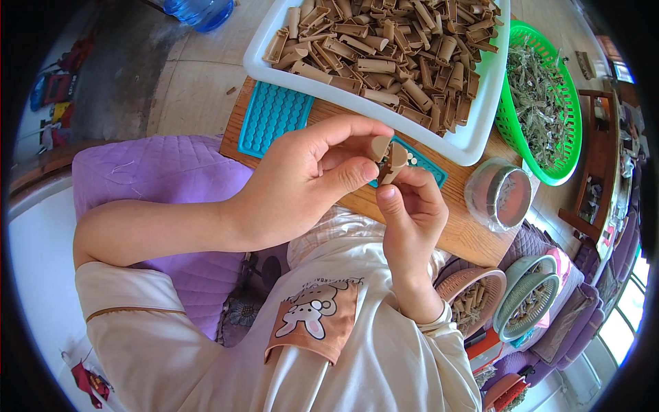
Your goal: The person is assembling parts of what appear to be small tobacco-related products (possibly small cigar-like items) by placing a filter or end-piece and wrapping them.
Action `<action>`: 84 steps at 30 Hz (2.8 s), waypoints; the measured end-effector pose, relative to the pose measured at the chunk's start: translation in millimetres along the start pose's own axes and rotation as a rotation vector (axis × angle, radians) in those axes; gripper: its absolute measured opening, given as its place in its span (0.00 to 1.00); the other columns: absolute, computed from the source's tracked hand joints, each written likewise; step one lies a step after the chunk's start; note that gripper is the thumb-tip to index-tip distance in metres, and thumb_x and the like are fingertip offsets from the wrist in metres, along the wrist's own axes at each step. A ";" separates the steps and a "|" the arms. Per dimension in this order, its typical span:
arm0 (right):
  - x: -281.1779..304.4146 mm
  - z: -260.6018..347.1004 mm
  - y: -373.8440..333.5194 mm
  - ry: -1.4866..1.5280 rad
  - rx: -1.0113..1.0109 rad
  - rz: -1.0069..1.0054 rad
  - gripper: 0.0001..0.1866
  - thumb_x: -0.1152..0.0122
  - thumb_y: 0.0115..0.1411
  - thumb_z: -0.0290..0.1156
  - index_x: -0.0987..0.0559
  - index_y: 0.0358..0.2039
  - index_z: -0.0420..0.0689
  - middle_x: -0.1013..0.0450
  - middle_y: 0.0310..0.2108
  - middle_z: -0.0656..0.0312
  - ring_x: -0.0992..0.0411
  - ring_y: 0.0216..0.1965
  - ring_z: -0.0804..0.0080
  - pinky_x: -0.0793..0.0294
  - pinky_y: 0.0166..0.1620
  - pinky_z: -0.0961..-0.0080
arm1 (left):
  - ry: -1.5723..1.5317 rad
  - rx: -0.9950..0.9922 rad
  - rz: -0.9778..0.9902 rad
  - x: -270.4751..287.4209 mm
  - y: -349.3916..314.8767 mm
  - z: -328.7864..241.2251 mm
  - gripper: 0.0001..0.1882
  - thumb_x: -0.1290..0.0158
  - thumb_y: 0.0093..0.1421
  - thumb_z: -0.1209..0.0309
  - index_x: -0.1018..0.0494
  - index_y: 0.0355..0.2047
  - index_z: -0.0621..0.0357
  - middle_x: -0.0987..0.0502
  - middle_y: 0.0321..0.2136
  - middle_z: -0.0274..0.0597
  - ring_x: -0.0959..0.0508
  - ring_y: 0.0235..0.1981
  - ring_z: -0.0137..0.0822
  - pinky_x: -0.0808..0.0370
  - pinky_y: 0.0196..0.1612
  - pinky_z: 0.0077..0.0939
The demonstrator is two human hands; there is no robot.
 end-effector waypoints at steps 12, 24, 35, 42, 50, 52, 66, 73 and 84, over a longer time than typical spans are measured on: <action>-9.6 -5.8 4.9 -0.086 0.056 -0.043 0.10 0.44 0.49 0.21 0.31 0.33 0.34 0.33 0.31 0.60 0.33 0.32 0.77 0.32 0.36 0.83 | 0.037 -0.065 -0.049 5.1 0.3 2.2 0.15 0.55 0.56 0.73 0.40 0.43 0.64 0.33 0.37 0.39 0.30 0.38 0.26 0.30 0.42 0.21; -51.7 16.9 5.1 -0.433 0.287 0.130 0.08 0.45 0.43 0.20 0.29 0.27 0.37 0.32 0.25 0.56 0.32 0.26 0.63 0.33 0.27 0.76 | 0.600 -0.605 -0.099 -5.8 -15.6 -51.1 0.15 0.50 0.52 0.64 0.34 0.36 0.61 0.30 0.28 0.46 0.29 0.29 0.43 0.32 0.30 0.27; -53.2 3.8 0.3 -0.343 0.291 0.052 0.04 0.46 0.48 0.25 0.30 0.24 0.40 0.33 0.22 0.57 0.32 0.22 0.64 0.34 0.25 0.77 | 0.574 -0.390 0.038 -11.0 -4.6 -34.4 0.21 0.61 0.57 0.55 0.38 0.36 0.64 0.30 0.27 0.45 0.28 0.36 0.40 0.32 0.41 0.31; -36.6 6.1 -4.4 -0.467 0.343 0.121 0.05 0.48 0.50 0.27 0.31 0.26 0.39 0.34 0.23 0.56 0.34 0.22 0.62 0.35 0.23 0.74 | 0.540 -0.311 0.249 -25.9 -4.9 -19.1 0.21 0.62 0.58 0.57 0.40 0.41 0.64 0.31 0.36 0.46 0.31 0.42 0.42 0.35 0.45 0.29; -23.3 3.9 -16.1 -0.517 0.108 0.395 0.12 0.47 0.52 0.35 0.32 0.29 0.38 0.34 0.23 0.53 0.34 0.24 0.54 0.35 0.26 0.68 | -0.194 0.277 0.419 -42.6 -8.8 23.2 0.22 0.56 0.57 0.63 0.44 0.48 0.61 0.36 0.44 0.39 0.37 0.48 0.31 0.43 0.52 0.25; -17.6 -1.5 -21.6 -0.475 -0.040 0.519 0.16 0.46 0.51 0.35 0.33 0.35 0.38 0.33 0.23 0.53 0.33 0.24 0.56 0.34 0.27 0.70 | -0.177 0.259 0.465 -44.0 -9.7 33.3 0.20 0.53 0.55 0.65 0.43 0.46 0.57 0.36 0.45 0.39 0.37 0.48 0.31 0.40 0.51 0.27; 267.8 32.1 42.4 -1.542 -0.112 -0.322 0.10 0.46 0.46 0.27 0.27 0.31 0.39 0.29 0.25 0.49 0.30 0.28 0.56 0.32 0.32 0.67 | -0.370 0.624 0.167 -26.2 -10.2 62.7 0.15 0.52 0.54 0.65 0.40 0.41 0.50 0.34 0.39 0.35 0.31 0.41 0.31 0.25 0.32 0.25; 269.2 9.3 50.1 -1.699 -0.286 -0.144 0.07 0.45 0.45 0.29 0.25 0.25 0.40 0.29 0.26 0.50 0.30 0.31 0.53 0.33 0.35 0.63 | -0.333 0.661 0.139 -23.8 -13.6 68.3 0.17 0.52 0.54 0.64 0.41 0.42 0.51 0.33 0.40 0.36 0.30 0.40 0.30 0.27 0.32 0.22; 287.7 35.0 29.3 -1.039 -0.231 -0.270 0.09 0.51 0.50 0.24 0.29 0.33 0.38 0.29 0.19 0.60 0.36 0.16 0.82 0.37 0.21 0.86 | -0.337 0.699 0.141 -25.4 -16.2 70.6 0.17 0.52 0.54 0.64 0.40 0.42 0.52 0.33 0.40 0.37 0.29 0.39 0.30 0.27 0.32 0.21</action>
Point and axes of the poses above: each hand's wrist, its own y-axis towards the middle knuckle, its own x-axis out of the back of the hand, z = x × y, the point moved 10 cm from there along y, towards the middle knuckle
